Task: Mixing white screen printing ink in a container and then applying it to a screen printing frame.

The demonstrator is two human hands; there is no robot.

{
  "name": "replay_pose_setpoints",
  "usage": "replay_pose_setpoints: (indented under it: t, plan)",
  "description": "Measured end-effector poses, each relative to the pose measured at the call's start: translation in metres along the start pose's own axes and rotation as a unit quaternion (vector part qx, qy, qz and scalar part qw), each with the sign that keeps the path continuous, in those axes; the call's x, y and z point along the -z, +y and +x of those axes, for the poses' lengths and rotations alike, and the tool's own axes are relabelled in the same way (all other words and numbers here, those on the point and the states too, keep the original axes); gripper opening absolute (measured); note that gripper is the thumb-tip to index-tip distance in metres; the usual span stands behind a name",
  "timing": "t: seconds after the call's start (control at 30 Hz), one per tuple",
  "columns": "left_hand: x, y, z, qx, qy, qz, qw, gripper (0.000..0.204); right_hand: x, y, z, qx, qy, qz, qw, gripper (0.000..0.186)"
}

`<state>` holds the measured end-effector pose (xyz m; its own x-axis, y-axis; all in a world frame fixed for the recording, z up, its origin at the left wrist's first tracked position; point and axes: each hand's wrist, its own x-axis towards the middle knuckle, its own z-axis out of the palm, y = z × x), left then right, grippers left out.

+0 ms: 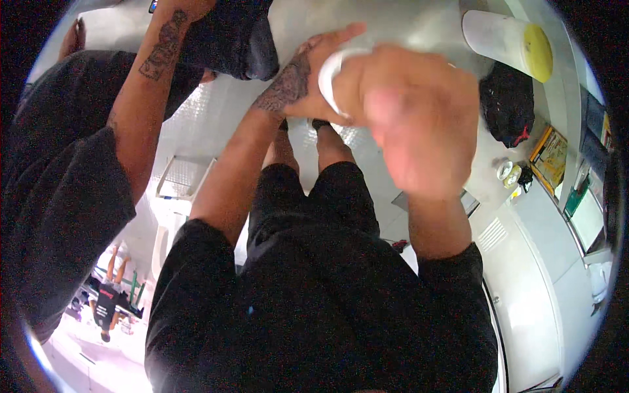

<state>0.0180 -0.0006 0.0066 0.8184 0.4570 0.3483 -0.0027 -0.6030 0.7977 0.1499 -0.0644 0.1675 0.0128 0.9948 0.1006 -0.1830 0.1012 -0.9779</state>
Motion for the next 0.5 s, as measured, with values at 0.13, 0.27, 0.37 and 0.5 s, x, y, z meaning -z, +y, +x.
replay_pose_setpoints:
  t: [0.13, 0.27, 0.37, 0.5]
  plan:
    - [-0.060, 0.027, -0.016, 0.180, 0.247, -0.036, 0.952, 0.119, 0.021, 0.024, 0.027, 0.056, 0.270, 0.101, 0.956, 0.025]
    - [-0.063, 0.038, -0.032, 0.176, 0.257, -0.124, 0.942, 0.124, 0.020, 0.003, 0.006, 0.018, 0.130, 0.186, 0.974, 0.027]
    - [-0.052, 0.029, -0.036, 0.160, 0.237, -0.061, 0.956, 0.123, -0.011, -0.013, 0.004, -0.095, 0.004, -0.035, 0.995, 0.032]
    - [-0.065, 0.038, -0.022, 0.178, 0.266, -0.075, 0.944, 0.122, 0.017, 0.016, 0.023, -0.016, 0.224, 0.173, 0.959, 0.033]
